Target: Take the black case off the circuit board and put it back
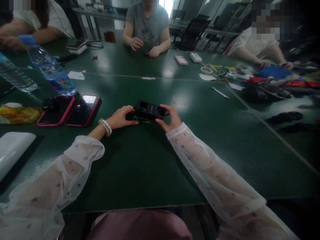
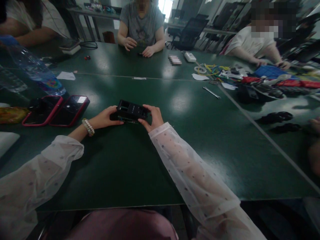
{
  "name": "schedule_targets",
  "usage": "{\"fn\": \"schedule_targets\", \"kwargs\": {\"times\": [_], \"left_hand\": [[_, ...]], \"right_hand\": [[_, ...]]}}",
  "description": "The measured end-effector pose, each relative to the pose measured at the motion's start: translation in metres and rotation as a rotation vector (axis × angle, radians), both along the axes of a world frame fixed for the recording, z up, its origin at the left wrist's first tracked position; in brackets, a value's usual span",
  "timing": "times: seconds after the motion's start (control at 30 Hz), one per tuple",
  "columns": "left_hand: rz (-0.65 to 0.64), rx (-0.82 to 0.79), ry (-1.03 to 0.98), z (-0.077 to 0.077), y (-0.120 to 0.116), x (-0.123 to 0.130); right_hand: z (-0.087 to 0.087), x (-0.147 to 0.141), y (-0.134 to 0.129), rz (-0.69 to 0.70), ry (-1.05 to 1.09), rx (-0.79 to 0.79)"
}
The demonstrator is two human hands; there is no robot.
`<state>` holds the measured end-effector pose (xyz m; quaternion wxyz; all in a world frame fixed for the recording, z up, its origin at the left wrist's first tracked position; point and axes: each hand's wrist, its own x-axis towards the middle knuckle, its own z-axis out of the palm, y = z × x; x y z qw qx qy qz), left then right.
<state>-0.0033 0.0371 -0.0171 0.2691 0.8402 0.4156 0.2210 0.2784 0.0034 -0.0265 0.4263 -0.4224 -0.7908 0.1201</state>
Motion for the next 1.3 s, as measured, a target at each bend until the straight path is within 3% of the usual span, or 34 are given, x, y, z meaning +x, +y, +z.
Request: {"fn": "schedule_targets", "kwargs": {"times": [0.17, 0.47, 1.0, 1.3], "left_hand": [[0.067, -0.014, 0.005, -0.001, -0.002, 0.001], [0.054, 0.004, 0.065, 0.002, -0.002, 0.001], [0.052, 0.001, 0.036, -0.001, 0.0, 0.001], [0.047, 0.023, 0.055, 0.0, -0.001, 0.001]], "right_hand": [[-0.008, -0.001, 0.004, 0.011, -0.052, -0.07], [-0.01, -0.002, 0.004, 0.006, -0.204, -0.197], [-0.012, -0.001, 0.003, 0.038, -0.148, -0.153], [-0.012, -0.001, 0.004, 0.023, -0.103, -0.25]]}}
